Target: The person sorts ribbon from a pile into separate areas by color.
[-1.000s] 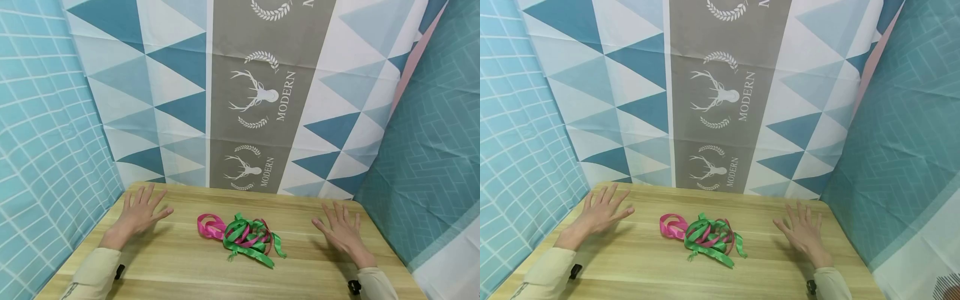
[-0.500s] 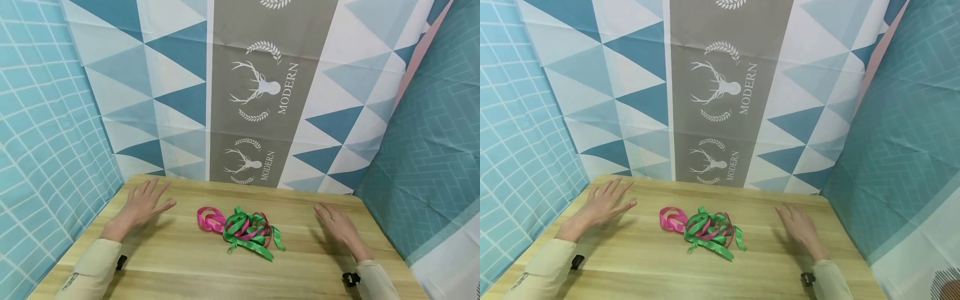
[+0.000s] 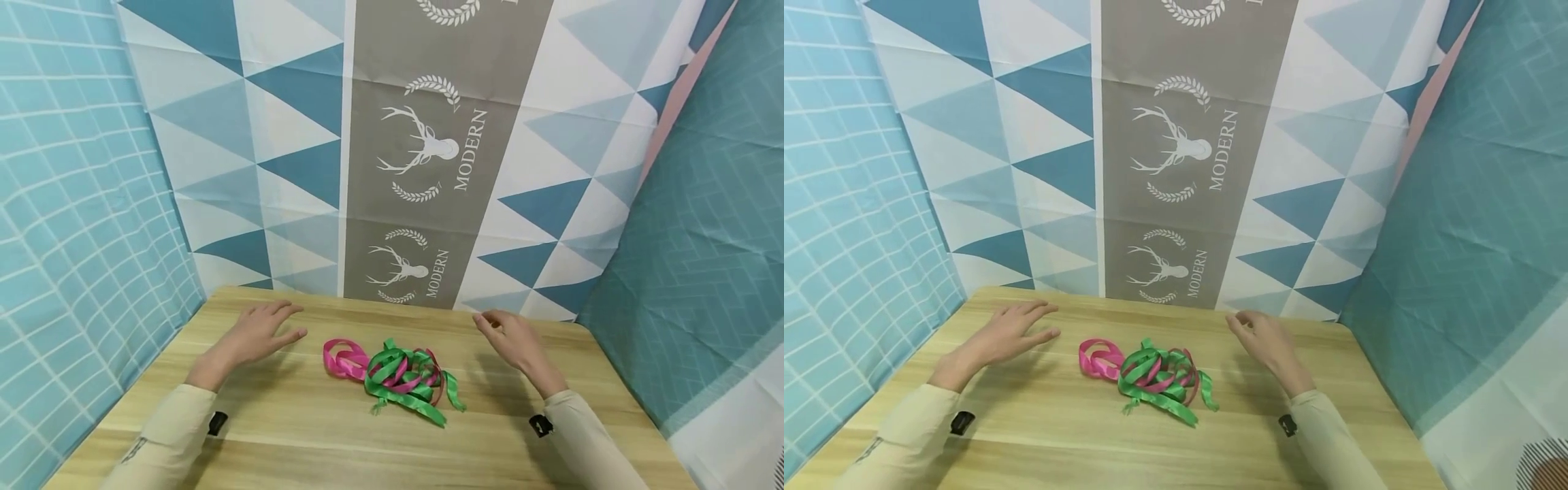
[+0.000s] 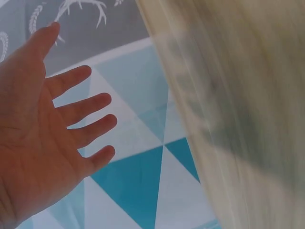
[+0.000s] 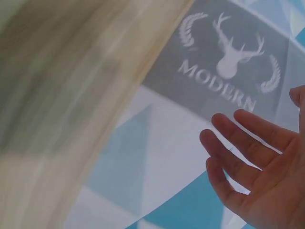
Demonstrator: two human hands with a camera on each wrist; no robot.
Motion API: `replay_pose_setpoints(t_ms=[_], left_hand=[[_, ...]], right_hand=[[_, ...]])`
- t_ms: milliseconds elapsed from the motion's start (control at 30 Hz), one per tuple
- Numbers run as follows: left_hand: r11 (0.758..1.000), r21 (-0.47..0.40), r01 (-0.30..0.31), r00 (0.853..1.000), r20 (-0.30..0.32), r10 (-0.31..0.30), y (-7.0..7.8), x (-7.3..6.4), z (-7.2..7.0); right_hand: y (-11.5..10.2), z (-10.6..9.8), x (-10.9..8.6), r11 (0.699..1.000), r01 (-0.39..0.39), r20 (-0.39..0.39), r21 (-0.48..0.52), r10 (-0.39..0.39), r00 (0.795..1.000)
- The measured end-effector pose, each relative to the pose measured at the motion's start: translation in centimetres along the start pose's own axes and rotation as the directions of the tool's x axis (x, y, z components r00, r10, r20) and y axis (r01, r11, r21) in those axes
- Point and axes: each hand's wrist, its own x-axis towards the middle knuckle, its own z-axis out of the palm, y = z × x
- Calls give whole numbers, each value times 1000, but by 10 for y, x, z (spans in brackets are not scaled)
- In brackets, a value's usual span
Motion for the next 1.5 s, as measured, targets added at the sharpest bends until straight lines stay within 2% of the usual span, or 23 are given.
replay_pose_setpoints(t_ms=[100, 300, 400, 500, 633, 767, 933, 1033, 1167, 1233, 1300, 1333, 1400, 1500], left_hand=[[1000, -11, -26, 1000, -8, 26, 7, 2, 7], [998, -1, -64, 998, 11, 64, 17, 3, 19], [998, -2, -65, 998, 13, 65, 20, 2, 23], [998, -7, -67, 998, 21, 67, 23, 1, 25], [997, -5, -72, 997, 32, 72, 27, 0, 25], [997, -4, -74, 996, 47, 74, 29, -1, 26], [997, -1, -72, 994, 80, 72, 31, 0, 28], [997, -1, -72, 994, 88, 72, 34, 0, 27], [996, -9, -90, 991, 98, 91, 39, 2, 28], [993, -56, -100, 989, 108, 105, 43, 3, 31], [981, -155, -117, 981, 133, 138, 50, 4, 33], [965, -235, -117, 977, 149, 155, 54, 5, 34], [913, -393, -110, 967, 171, 191, 65, 9, 38], [821, -569, -51, 960, 200, 198, 83, 16, 42]], right_hand=[[-18, 5, 8, 999, 45, 6, 30, -45, 999], [-45, 19, 18, 976, 93, 106, 197, -116, 988], [-56, 29, 23, 963, 113, 154, 244, -153, 976], [-64, 40, 28, 956, 128, 235, 265, -193, 953], [-75, 52, 31, 952, 128, 350, 279, -224, 910], [-85, 67, 30, 962, 160, 389, 219, -237, 890], [-94, 79, 27, 965, 220, 359, 142, -257, 897], [-95, 81, 26, 959, 253, 320, 130, -282, 905], [-93, 81, 26, 958, 250, 277, 137, -280, 919], [-93, 81, 26, 961, 231, 258, 153, -264, 929], [-94, 79, 25, 961, 216, 233, 174, -253, 939], [-95, 78, 25, 959, 210, 223, 189, -251, 942], [-99, 73, 25, 948, 209, 203, 239, -259, 944], [-106, 64, 24, 924, 213, 174, 319, -278, 945]])
